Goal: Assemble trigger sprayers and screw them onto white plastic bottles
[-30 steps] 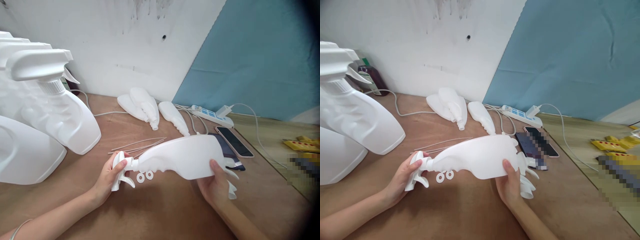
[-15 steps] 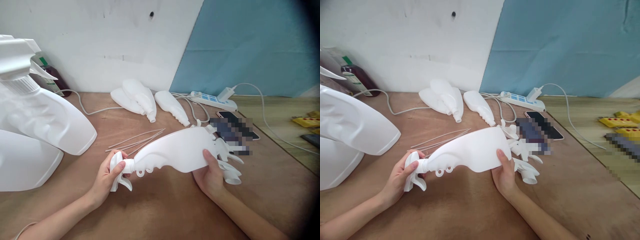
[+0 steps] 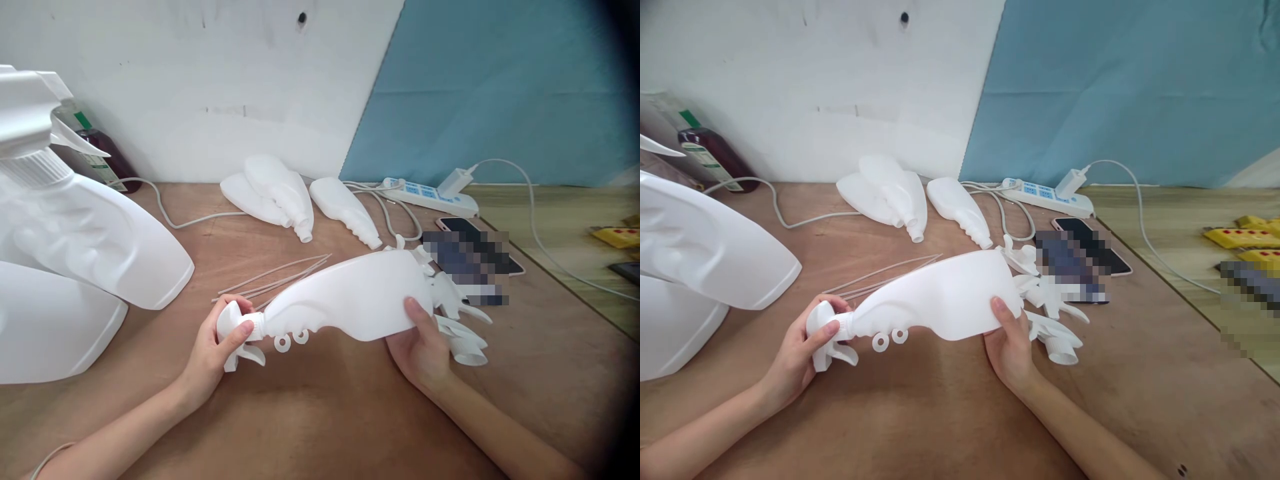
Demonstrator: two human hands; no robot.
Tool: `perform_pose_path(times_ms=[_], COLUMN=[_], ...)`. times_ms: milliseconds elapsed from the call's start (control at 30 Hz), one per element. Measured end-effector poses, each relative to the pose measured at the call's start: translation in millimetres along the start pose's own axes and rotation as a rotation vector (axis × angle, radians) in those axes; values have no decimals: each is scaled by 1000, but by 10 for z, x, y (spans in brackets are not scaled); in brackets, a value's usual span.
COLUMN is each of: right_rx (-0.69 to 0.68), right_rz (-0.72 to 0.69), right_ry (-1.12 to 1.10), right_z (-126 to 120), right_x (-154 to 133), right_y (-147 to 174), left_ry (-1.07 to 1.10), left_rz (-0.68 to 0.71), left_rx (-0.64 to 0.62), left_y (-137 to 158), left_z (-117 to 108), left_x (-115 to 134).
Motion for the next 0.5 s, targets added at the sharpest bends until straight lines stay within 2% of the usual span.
perform_pose_path(times_ms=[133, 500], right_rx=[-10, -34], right_rz=[2, 39], right_ry=[13, 46], right_z=[12, 23], right_x=[-13, 10], right_y=[4, 6], left_ry=[55, 34], left_rz=[-85, -64], left_rx=[-58, 84], left_y=[-26, -23], left_z=[6, -23], left_x=[-52, 6])
Point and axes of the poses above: each hand's wrist, its own y-axis away from the middle knuckle, its own z-axis out of the palm, x = y × z, the point moved 5 cm from there along -y, towards the middle knuckle, and after that the axes turned 9 degrees about x, right-handed, at the moved point
